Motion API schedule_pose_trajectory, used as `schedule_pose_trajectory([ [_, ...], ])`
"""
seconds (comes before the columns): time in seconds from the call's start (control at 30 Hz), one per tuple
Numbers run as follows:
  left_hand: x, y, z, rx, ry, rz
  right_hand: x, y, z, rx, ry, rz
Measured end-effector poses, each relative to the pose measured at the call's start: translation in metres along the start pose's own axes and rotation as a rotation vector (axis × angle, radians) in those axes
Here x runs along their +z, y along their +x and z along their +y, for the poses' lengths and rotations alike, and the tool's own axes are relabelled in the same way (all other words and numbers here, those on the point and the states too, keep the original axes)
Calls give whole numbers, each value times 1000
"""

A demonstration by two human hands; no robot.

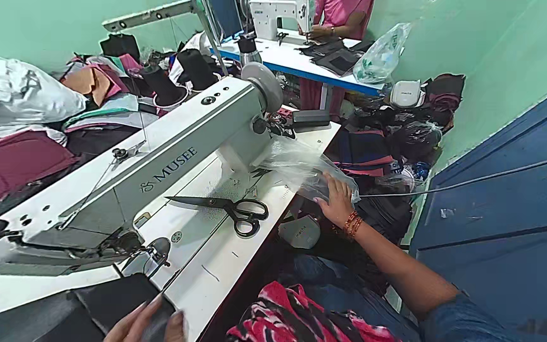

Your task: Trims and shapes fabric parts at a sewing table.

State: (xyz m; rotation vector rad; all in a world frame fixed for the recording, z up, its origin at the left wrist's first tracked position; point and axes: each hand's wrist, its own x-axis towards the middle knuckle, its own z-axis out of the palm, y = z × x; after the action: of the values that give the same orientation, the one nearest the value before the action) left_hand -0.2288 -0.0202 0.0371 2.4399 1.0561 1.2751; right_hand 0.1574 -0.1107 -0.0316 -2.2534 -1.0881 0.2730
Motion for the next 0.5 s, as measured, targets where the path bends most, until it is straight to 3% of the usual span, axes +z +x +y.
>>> schedule_pose_trajectory([
  [0.1,61,24,42,170,-186,-270,-5,-30,24,-77,-104,-455],
  [0.2,132,41,83,426,-205,-527,6,-64,23,-199,-146,-497],
  [0.27,172,51,106,548,-121,-789,3,-75,15,-209,-134,-544],
  [0.37,216,70,139,525,261,-1298,-14,-75,0,-213,-69,-736],
  [0.43,237,69,141,421,440,-1417,-20,-71,3,-226,40,-750],
  [0.5,246,60,134,351,474,-1438,-30,-64,10,-129,101,-747],
])
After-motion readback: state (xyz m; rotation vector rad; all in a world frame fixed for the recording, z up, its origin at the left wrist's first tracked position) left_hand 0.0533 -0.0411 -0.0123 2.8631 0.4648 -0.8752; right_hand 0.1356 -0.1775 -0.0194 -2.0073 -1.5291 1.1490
